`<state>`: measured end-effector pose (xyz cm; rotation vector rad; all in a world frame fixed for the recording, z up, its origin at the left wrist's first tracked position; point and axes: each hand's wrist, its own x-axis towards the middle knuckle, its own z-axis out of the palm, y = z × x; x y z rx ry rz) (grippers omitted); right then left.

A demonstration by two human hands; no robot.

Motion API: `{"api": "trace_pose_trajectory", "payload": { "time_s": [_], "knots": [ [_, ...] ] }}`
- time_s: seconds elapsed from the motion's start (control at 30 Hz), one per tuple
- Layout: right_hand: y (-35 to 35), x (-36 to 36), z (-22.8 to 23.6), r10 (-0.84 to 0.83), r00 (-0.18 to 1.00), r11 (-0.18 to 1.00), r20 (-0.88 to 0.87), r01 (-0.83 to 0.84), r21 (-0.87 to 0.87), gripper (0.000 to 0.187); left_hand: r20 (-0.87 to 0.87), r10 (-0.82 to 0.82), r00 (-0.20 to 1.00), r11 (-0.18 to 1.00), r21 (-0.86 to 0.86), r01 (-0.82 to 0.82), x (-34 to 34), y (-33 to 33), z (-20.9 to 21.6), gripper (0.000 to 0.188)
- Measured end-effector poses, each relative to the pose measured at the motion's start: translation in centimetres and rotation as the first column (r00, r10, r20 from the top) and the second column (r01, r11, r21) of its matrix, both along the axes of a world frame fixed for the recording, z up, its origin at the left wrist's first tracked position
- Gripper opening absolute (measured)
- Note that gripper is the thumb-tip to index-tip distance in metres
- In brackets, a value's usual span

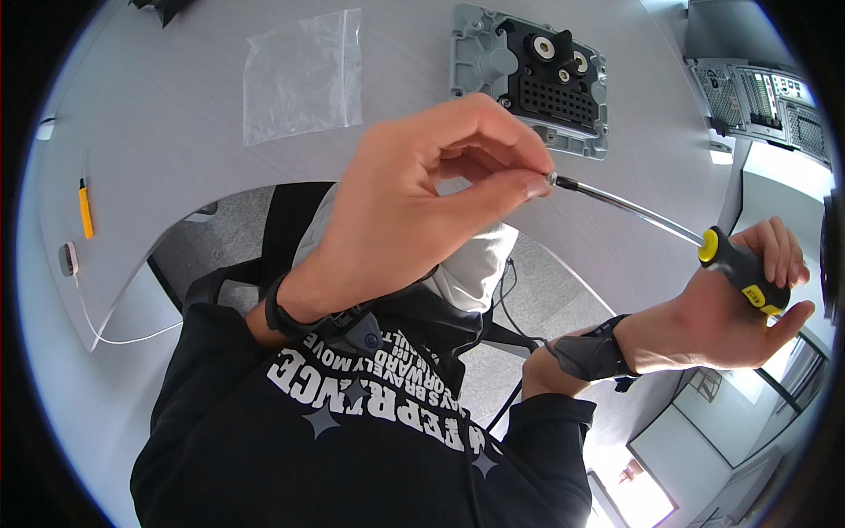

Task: The person assembles an electronic component by securing screws into a metal and plastic housing using a screwdriver.

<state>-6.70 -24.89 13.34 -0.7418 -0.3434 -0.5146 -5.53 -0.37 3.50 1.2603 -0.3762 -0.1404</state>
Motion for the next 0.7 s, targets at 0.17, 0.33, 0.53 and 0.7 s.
{"api": "trace_pose_trajectory", "payload": {
  "time_s": [0.17,0.33,0.53,0.7],
  "knots": [
    [-0.8,-0.1,-0.3,0.101,0.994,0.982,-0.027,-0.104,-0.158,0.034,-0.010,0.047,0.999,0.999,-0.023,-0.047,0.3,0.2,0.1,0.014],
    [-0.7,0.0,-0.2,0.025,0.995,0.927,-0.094,-0.058,-0.370,0.052,-0.032,0.103,0.994,0.991,-0.079,-0.105,0.8,0.8,0.1,0.013],
    [-1.5,0.1,-0.6,-0.284,0.949,0.794,-0.140,0.151,-0.589,0.051,0.024,0.132,0.991,0.986,-0.104,-0.129,1.5,1.5,-0.3,0.013],
    [-0.9,0.9,-1.2,-0.525,0.851,0.663,-0.035,0.382,-0.643,0.046,0.070,0.142,0.987,0.987,-0.086,-0.135,1.8,1.4,-0.4,0.013]
  ]
}}
